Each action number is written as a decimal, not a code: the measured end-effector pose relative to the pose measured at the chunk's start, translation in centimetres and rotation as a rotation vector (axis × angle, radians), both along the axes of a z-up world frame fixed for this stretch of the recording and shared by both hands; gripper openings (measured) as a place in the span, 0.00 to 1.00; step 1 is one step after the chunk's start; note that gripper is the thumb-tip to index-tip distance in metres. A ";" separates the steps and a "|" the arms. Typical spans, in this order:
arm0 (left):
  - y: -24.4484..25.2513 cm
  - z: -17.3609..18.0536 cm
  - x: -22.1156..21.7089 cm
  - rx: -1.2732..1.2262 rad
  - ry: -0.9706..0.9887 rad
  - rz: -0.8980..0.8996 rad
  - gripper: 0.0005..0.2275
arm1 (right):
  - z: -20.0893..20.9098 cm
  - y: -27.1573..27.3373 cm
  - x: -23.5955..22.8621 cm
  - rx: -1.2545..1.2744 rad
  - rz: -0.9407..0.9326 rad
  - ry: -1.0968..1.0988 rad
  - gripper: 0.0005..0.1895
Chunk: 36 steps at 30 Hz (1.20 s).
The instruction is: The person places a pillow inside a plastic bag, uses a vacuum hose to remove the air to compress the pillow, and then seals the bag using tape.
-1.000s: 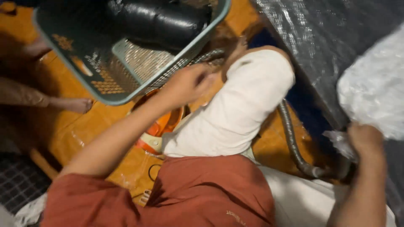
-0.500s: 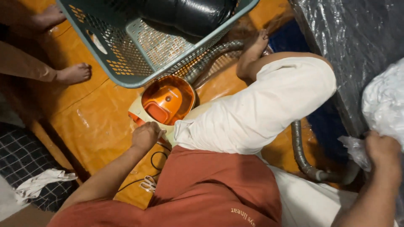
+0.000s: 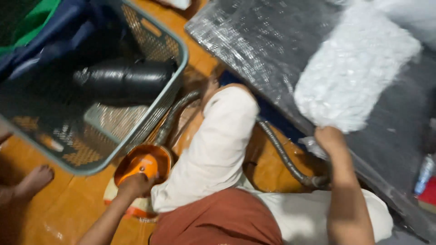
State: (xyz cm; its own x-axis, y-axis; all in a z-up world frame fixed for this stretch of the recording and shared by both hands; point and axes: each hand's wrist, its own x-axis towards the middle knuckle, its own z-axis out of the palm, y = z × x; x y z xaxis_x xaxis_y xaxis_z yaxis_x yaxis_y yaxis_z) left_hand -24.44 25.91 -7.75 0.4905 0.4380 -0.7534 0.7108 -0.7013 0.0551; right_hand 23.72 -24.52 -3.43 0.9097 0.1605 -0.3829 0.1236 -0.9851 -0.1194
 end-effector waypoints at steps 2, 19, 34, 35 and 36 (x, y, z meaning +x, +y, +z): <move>-0.7 7.4 8.6 0.002 -0.234 0.120 0.21 | 1.6 1.3 -0.7 0.004 -0.052 0.060 0.33; -26.5 14.4 50.6 -0.702 -0.707 0.299 0.47 | 6.0 3.4 -3.6 0.233 -0.192 0.020 0.25; -29.3 20.6 49.3 -0.837 -1.003 0.331 0.30 | 9.7 2.4 -4.6 0.048 -0.176 0.006 0.20; -29.6 21.9 47.8 -0.837 -1.003 0.336 0.30 | 10.2 2.9 -4.7 0.046 -0.173 0.008 0.20; -30.0 23.1 46.4 -0.816 -1.107 0.213 0.29 | 10.6 3.4 -4.9 0.002 -0.169 0.050 0.22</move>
